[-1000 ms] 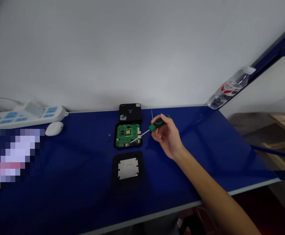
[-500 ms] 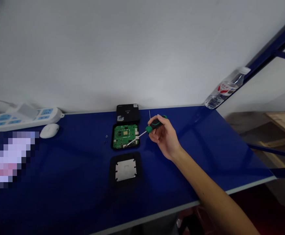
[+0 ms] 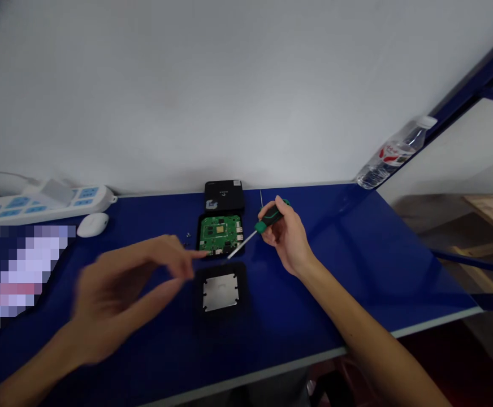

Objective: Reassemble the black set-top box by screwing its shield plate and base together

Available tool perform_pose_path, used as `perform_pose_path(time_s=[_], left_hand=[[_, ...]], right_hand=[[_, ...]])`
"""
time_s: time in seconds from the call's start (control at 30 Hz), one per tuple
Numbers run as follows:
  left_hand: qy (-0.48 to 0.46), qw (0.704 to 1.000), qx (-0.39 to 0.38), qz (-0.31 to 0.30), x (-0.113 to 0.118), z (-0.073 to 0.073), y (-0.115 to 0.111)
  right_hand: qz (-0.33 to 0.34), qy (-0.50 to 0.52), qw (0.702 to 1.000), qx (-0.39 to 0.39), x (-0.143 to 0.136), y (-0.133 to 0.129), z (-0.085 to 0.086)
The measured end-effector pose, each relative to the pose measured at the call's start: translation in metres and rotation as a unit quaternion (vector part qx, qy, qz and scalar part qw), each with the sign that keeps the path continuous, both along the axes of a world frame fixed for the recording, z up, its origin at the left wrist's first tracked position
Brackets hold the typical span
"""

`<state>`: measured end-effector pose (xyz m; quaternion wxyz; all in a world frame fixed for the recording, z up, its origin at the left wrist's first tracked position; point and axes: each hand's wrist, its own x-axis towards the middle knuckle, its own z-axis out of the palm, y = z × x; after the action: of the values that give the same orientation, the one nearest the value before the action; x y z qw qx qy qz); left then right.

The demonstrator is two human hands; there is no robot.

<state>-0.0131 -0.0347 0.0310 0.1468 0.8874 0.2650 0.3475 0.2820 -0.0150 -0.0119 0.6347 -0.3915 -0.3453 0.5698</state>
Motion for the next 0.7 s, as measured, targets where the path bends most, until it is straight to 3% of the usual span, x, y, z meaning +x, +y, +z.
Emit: perform_pose_path(time_s=[0.2,0.43,0.53,0.7], left_hand=[[0.042,0.998,-0.001,-0.054,0.019,-0.033,0.035],[0.141,0.987,-0.059,-0.044,0.014,-0.032,0.016],[0.154,0.984,-0.083,-0.038,0.016,-0.035,0.011],[0.16,0.981,-0.104,-0.029,0.02,-0.04,0.009]], right_hand=[[-0.018,-0.098,0.99,0.097,-0.011,-0.004,0.017],[0.033,-0.124,0.983,0.132,-0.028,0.0,0.041],[0.018,-0.131,0.981,0.144,-0.032,0.006,0.038],[-0.03,-0.164,0.98,0.105,-0.028,0.009,0.019]])
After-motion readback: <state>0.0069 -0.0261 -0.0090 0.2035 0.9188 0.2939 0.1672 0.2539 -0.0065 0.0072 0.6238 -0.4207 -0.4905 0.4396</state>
